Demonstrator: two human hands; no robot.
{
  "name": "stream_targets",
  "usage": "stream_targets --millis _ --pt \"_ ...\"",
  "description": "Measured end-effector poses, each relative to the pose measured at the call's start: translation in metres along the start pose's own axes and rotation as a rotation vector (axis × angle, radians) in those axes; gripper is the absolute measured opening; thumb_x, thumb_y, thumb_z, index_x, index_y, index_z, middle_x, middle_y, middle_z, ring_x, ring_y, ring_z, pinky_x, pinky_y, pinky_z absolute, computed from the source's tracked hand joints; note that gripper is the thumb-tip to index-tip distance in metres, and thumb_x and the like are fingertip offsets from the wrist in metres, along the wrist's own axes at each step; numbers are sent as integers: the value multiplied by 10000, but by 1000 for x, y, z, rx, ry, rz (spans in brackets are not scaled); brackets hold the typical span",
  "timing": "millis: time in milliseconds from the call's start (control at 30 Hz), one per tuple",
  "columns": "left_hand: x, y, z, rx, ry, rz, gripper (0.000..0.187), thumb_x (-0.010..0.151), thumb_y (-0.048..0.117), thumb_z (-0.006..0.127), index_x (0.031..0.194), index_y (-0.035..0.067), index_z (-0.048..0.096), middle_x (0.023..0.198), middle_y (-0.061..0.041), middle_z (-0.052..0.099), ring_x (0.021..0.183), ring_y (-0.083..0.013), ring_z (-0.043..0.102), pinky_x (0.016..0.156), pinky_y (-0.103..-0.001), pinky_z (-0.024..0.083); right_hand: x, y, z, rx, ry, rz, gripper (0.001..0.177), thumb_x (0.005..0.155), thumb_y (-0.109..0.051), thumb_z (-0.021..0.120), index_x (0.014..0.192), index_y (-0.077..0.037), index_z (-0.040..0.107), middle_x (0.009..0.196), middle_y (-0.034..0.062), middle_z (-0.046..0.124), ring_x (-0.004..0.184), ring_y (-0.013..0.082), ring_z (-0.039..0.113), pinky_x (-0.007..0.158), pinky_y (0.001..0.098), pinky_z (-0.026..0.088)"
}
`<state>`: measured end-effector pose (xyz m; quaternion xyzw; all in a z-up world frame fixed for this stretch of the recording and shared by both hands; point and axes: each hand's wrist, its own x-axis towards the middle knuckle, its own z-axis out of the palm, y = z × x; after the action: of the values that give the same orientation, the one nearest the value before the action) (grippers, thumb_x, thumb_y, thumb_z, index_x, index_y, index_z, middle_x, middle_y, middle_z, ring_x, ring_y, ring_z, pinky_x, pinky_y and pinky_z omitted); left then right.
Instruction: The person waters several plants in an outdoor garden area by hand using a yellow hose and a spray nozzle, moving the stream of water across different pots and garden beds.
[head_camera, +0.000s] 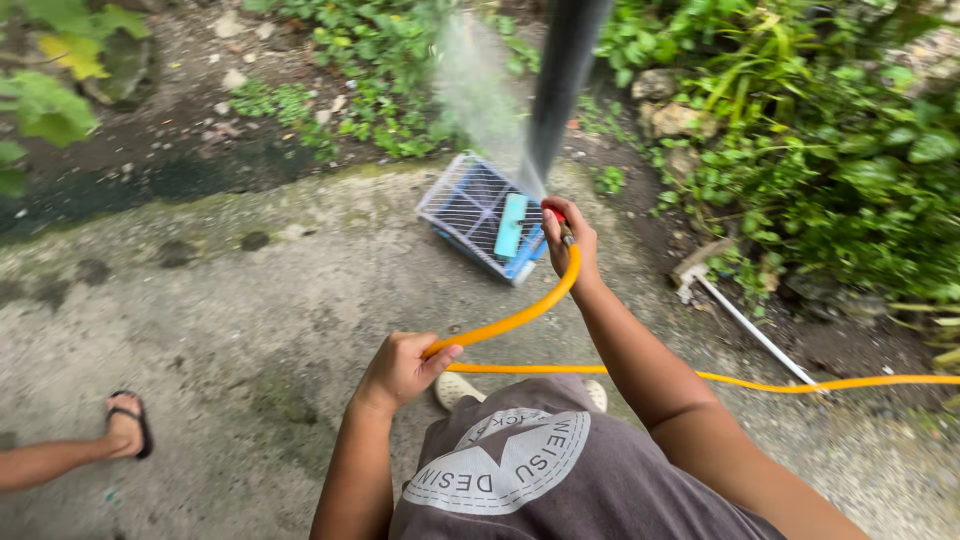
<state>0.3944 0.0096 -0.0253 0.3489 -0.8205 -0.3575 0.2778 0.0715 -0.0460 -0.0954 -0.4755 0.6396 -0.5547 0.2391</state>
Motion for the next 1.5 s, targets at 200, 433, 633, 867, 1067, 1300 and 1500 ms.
stream_targets --millis 200,433,633,867,1067,1300,1500 --pt "-19 -52 -99 95 127 54 548 932 430 719 587 57 514 494 -101 500 398 -227 514 413 -379 401 24 -43 118 56 -65 -81 204 1069 -161 609 1226 -43 665 1016 88 708 900 165 663 847 304 542" --pt "-14 -76 -214 414 319 134 524 908 394 767 604 74 483 548 -90 525 456 -251 551 447 -381 438 75 -85 216 -207 -15 -445 227 1008 -154 669 1207 -46 673 1058 140 727 958 272 673 876 354 531" --pt "49 -118 -248 430 333 154 518 889 387 789 625 65 480 568 -95 522 483 -286 557 460 -399 440 149 -79 285 51 -81 -368 253 1054 -172 626 1262 -30 640 1170 124 722 1026 202 703 946 318 546" --pt "163 -192 -326 617 300 249 500 875 426 796 618 101 515 561 -63 537 473 -234 571 454 -367 467 277 -65 385 221 -164 -282 299 1041 -193 633 1290 -28 644 1183 105 712 1033 166 682 936 301 541" --pt "231 -206 -418 773 387 221 538 831 468 804 599 100 488 560 -71 484 487 -272 539 478 -411 445 367 -99 469 242 -184 -270 319 1022 -192 629 1305 -46 641 1163 117 716 1001 169 706 916 302 550" --pt "294 -264 -455 701 383 255 542 805 480 818 611 95 489 570 -72 492 503 -275 542 486 -406 444 446 -109 525 366 -278 -301 327 1060 -196 587 1353 -51 592 1237 133 690 1009 184 724 924 326 561" --pt "328 -333 -509 614 362 352 497 780 426 863 638 80 535 573 -78 503 494 -274 537 479 -389 441 505 -122 582 302 -243 -418 329 1056 -190 582 1362 -70 592 1224 124 696 1016 184 743 889 321 574"
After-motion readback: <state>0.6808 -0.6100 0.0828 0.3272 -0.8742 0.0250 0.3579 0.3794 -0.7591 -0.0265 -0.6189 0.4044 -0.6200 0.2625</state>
